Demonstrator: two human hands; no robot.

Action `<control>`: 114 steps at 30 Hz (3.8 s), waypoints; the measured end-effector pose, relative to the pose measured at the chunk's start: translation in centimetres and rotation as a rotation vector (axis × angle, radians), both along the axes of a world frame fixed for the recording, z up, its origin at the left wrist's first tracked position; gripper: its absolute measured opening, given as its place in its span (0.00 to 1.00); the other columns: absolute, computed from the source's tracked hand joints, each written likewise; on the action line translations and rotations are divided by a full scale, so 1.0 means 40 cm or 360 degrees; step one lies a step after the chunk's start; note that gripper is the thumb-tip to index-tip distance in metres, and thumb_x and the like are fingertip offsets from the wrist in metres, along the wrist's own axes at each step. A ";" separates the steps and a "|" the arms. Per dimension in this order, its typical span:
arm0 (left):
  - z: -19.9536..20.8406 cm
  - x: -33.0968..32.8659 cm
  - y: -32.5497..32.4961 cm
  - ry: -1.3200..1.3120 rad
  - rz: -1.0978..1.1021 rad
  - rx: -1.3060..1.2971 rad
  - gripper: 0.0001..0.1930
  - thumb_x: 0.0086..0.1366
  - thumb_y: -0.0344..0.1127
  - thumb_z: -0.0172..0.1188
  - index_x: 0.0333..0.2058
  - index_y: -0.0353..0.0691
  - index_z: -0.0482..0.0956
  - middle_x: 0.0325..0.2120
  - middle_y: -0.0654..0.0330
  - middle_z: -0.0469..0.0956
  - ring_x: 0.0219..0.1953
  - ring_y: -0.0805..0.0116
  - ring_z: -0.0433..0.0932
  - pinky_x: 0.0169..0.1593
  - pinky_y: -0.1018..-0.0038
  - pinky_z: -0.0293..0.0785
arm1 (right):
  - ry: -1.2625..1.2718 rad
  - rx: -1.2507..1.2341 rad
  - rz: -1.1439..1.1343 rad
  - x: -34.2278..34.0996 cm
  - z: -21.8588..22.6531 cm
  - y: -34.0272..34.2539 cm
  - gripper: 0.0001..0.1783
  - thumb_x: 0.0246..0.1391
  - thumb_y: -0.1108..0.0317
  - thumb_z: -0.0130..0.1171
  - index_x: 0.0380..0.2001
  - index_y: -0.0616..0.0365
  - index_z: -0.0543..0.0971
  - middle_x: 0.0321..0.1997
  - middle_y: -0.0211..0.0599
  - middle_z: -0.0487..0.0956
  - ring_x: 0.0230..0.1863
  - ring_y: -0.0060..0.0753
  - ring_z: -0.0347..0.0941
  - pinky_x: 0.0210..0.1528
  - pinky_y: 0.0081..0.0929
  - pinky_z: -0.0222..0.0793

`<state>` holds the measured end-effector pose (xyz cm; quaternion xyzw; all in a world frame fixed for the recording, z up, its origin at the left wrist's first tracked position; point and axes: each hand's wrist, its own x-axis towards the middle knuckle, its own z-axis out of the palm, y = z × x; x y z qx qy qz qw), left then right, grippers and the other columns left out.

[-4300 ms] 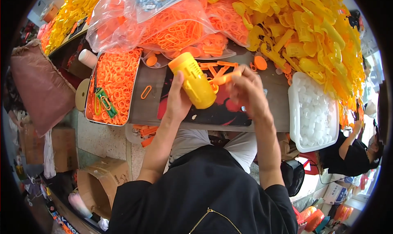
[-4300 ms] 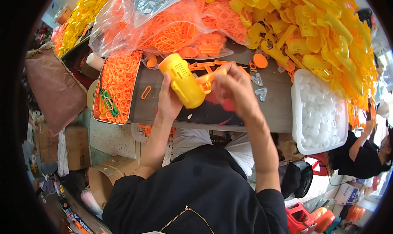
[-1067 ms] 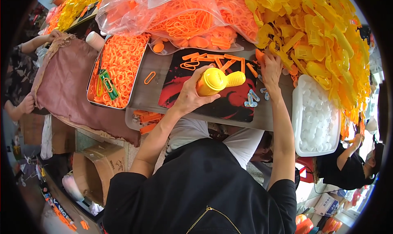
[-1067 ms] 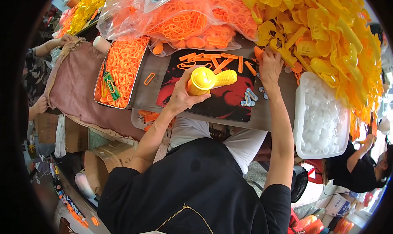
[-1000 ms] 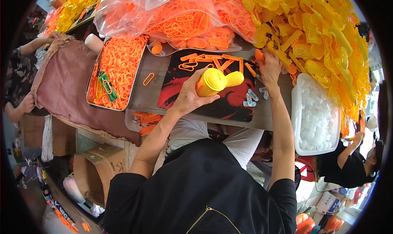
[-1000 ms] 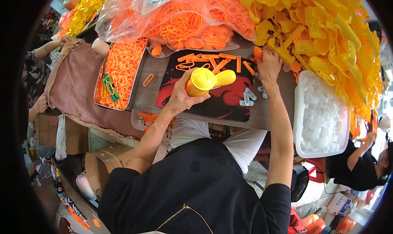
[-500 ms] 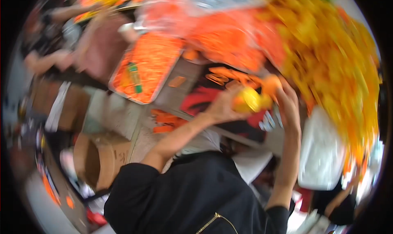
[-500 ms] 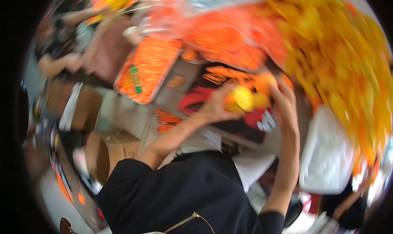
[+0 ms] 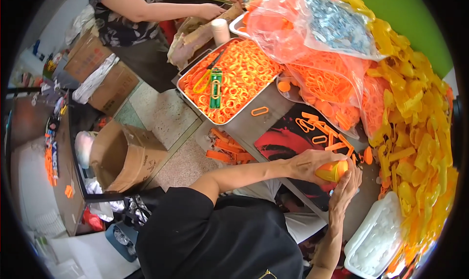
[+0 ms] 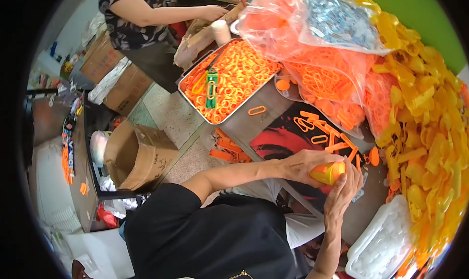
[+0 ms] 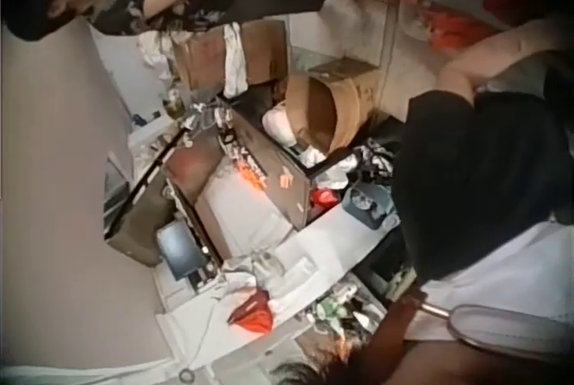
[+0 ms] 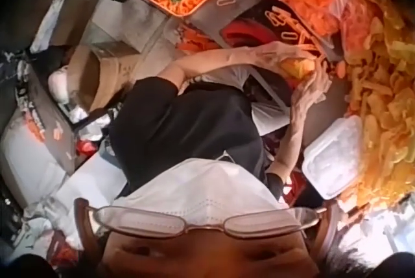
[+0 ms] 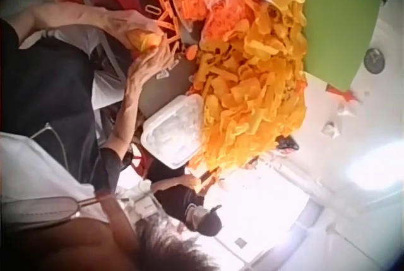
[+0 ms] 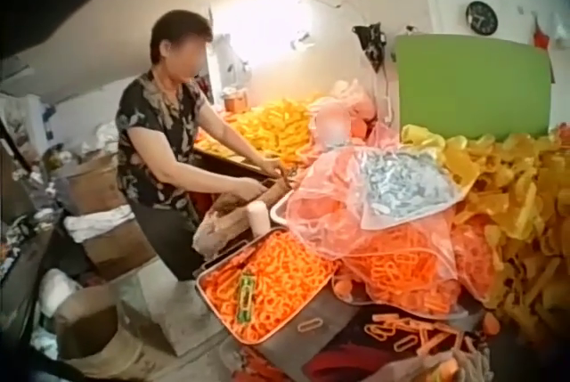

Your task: Assembling plastic toy guns by attaching components and applying labels at a factory workbench.

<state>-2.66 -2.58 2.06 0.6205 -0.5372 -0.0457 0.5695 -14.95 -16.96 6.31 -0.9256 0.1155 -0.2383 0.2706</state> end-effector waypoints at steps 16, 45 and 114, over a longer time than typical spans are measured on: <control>-0.006 0.036 -0.029 0.0101 -0.0316 0.0082 0.43 0.46 0.27 0.78 0.62 0.42 0.68 0.50 0.51 0.79 0.48 0.59 0.81 0.52 0.68 0.78 | 0.0046 0.0028 0.0076 -0.028 0.018 -0.020 0.26 0.72 0.54 0.40 0.60 0.61 0.74 0.54 0.44 0.79 0.60 0.44 0.71 0.70 0.49 0.51; -0.016 -0.012 -0.041 -0.0363 -0.0365 0.0179 0.30 0.43 0.40 0.77 0.47 0.48 0.74 0.38 0.57 0.80 0.35 0.49 0.83 0.37 0.59 0.82 | 0.0071 0.0806 0.0481 0.010 0.041 -0.031 0.15 0.63 0.59 0.56 0.38 0.63 0.79 0.37 0.47 0.78 0.41 0.51 0.76 0.45 0.40 0.72; 0.130 -0.083 0.132 -0.0048 -0.0256 0.0238 0.42 0.46 0.31 0.77 0.63 0.42 0.69 0.48 0.57 0.78 0.47 0.63 0.81 0.54 0.69 0.77 | 0.0386 0.2025 0.0284 -0.055 -0.015 0.024 0.31 0.70 0.44 0.44 0.36 0.63 0.82 0.37 0.37 0.83 0.40 0.26 0.78 0.44 0.28 0.74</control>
